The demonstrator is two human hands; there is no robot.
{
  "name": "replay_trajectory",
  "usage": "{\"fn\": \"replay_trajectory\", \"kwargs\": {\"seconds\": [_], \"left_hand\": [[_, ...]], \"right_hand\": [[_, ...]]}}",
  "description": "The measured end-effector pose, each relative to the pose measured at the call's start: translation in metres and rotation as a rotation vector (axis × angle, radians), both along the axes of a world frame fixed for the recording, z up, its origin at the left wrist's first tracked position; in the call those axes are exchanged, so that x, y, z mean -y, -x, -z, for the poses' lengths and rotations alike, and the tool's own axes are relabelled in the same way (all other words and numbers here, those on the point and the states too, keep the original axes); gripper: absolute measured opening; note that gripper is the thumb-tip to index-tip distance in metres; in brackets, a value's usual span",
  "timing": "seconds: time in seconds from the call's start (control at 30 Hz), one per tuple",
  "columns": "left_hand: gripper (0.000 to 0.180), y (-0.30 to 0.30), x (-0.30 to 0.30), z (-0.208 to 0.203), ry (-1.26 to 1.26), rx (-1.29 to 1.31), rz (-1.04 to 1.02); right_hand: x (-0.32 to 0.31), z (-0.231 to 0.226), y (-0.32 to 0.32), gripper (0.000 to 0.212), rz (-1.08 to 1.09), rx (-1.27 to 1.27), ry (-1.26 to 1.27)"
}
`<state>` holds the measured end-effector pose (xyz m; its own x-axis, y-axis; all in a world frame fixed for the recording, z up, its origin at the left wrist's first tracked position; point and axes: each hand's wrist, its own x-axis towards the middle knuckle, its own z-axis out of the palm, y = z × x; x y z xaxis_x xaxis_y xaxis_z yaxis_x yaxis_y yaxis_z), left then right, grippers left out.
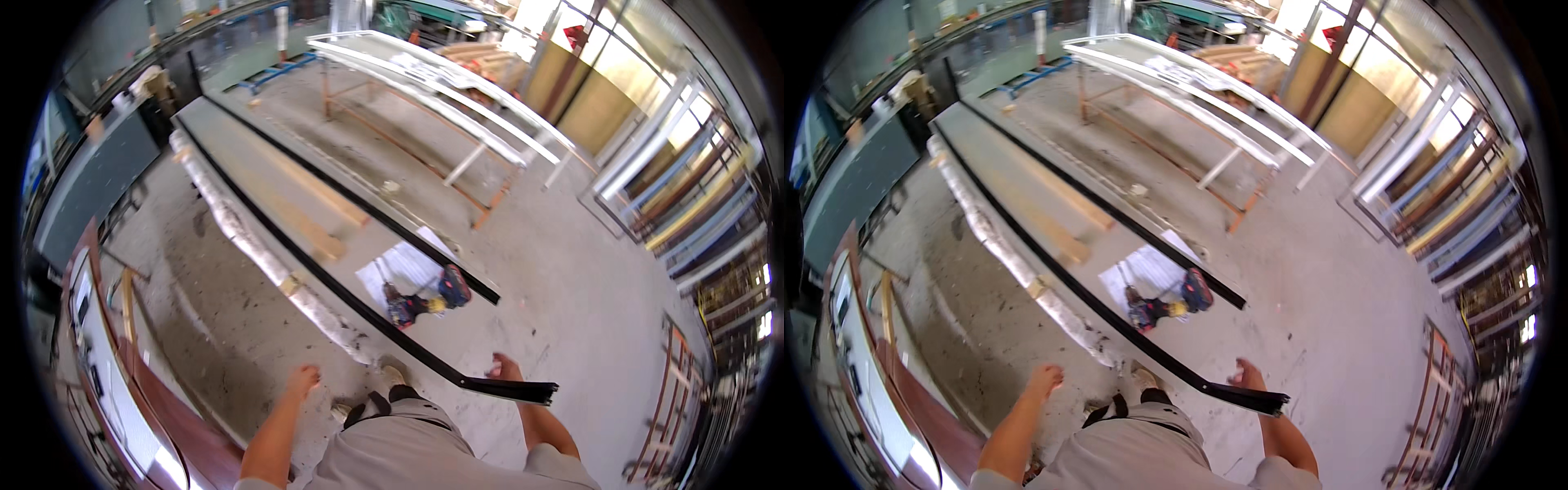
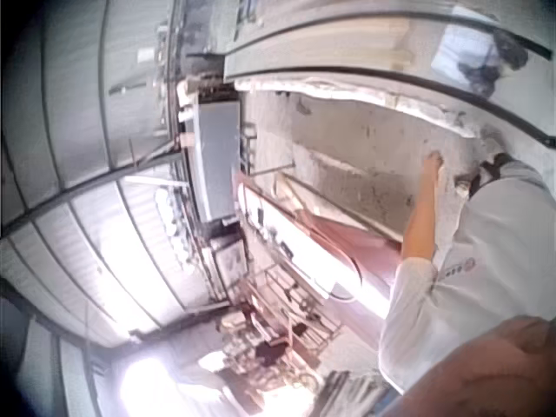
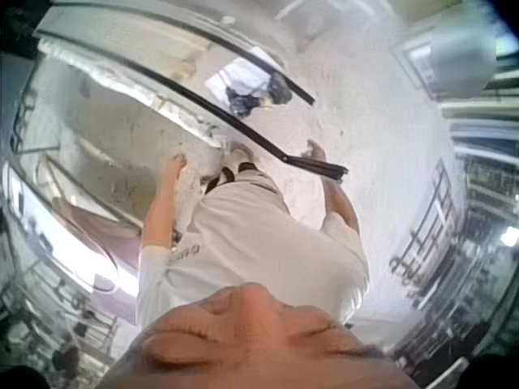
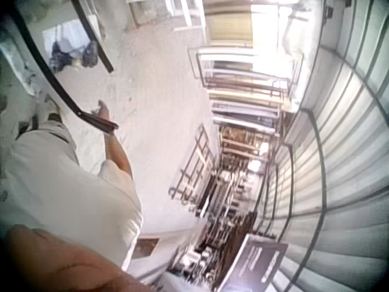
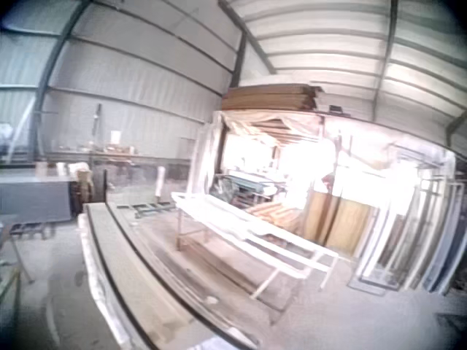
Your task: The person uses a drill to secure screws into a metal frame section on a table, assists another person in positioning frame rails, and later holds a wooden guide on a tabletop.
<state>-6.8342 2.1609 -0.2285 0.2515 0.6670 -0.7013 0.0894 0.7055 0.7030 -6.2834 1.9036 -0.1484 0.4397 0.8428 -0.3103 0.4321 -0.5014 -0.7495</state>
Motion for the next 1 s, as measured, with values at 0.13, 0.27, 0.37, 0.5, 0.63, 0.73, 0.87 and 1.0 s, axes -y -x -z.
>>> {"fn": "replay_trajectory", "kwargs": {"seconds": [0.13,0.27,0.37,0.5,0.63,0.73,0.87,1.0], "left_hand": [[0.008,0.041,0.037,-0.040,0.125,-0.241,-0.082],[0.010,0.082,0.077,-0.046,0.191,-0.410,-0.272],[0.013,0.097,0.102,-0.031,0.125,-0.496,-0.196],[0.015,0.061,0.115,-0.027,0.035,-0.602,-0.055],[0.020,-0.002,0.100,-0.052,-0.051,-0.583,0.179],[0.023,-0.025,0.093,-0.056,-0.122,-0.606,0.273],[0.023,-0.033,0.089,-0.053,-0.243,-0.655,0.335],[0.023,-0.041,0.085,-0.060,-0.224,-0.602,0.262]], "right_hand": [[-0.048,-0.056,-0.021,0.058,0.268,0.287,-0.021],[-0.096,-0.041,-0.054,0.063,0.280,0.469,-0.151],[-0.121,-0.042,-0.070,0.067,0.208,0.467,-0.040],[-0.136,-0.055,-0.064,0.051,0.035,0.540,0.121],[-0.135,-0.047,-0.070,0.042,-0.006,0.659,0.051],[-0.134,-0.047,-0.079,0.038,-0.074,0.690,0.023],[-0.131,-0.048,-0.088,0.035,-0.099,0.707,0.000],[-0.114,-0.047,-0.096,0.034,-0.081,0.715,0.002]]}}
